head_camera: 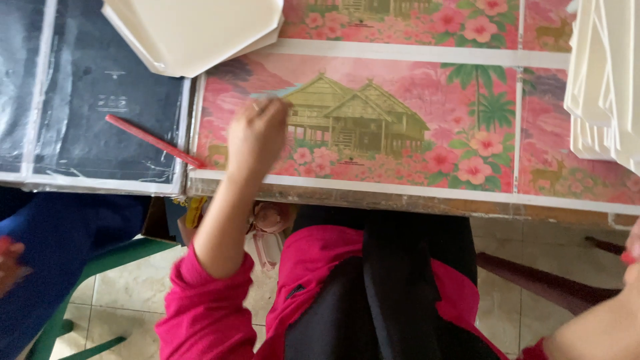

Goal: The person sits on the floor and repeatedly assembles small cardboard boxes. They place a brown cardboard insert into a white box frame, then use a red tool to press along the edges to secure the fit. The person handles multiple boxes one at a time, stacking completed ones on the table.

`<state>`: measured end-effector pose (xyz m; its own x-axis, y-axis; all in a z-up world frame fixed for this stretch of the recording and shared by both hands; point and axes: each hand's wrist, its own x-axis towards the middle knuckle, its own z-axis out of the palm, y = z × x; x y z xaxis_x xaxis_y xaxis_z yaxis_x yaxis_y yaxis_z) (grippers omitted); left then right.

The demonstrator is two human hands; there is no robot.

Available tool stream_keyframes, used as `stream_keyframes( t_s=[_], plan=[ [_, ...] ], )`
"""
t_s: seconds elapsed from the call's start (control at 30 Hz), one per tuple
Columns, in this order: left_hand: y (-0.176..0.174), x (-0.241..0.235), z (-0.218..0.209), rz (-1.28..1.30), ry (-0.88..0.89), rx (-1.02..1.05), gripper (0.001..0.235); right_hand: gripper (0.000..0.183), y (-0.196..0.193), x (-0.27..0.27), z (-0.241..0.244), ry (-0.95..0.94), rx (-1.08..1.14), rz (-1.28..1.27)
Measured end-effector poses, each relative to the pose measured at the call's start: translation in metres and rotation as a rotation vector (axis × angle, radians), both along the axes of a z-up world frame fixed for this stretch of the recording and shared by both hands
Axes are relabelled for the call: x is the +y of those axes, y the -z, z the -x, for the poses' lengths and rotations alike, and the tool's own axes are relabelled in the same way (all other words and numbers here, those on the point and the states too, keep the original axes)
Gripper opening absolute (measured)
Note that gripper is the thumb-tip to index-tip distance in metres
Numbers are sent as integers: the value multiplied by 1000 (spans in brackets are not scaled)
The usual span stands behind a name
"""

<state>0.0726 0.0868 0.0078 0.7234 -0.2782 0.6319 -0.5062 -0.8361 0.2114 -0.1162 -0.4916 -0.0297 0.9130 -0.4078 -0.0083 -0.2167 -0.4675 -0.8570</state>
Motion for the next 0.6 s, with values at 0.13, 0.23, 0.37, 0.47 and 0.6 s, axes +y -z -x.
stream_keyframes(
  t_s=[0.13,0.23,0.37,0.47,0.6],
  plan=[
    [-5,48,-63,-177,-128,-69,19,28,40,-7,27,251,81,-12],
    [16,81,-95,-172,-172,24,22,29,45,0,51,400,39,-88],
    [13,97,-98,-307,-233,-6,15,49,134,-183,127,-186,79,-368],
    [5,99,-103,-331,-292,-3,6,12,67,-59,75,518,59,-73],
    [-46,69,-70,-93,-577,-313,17,24,48,-45,61,415,46,-29]
  ],
)
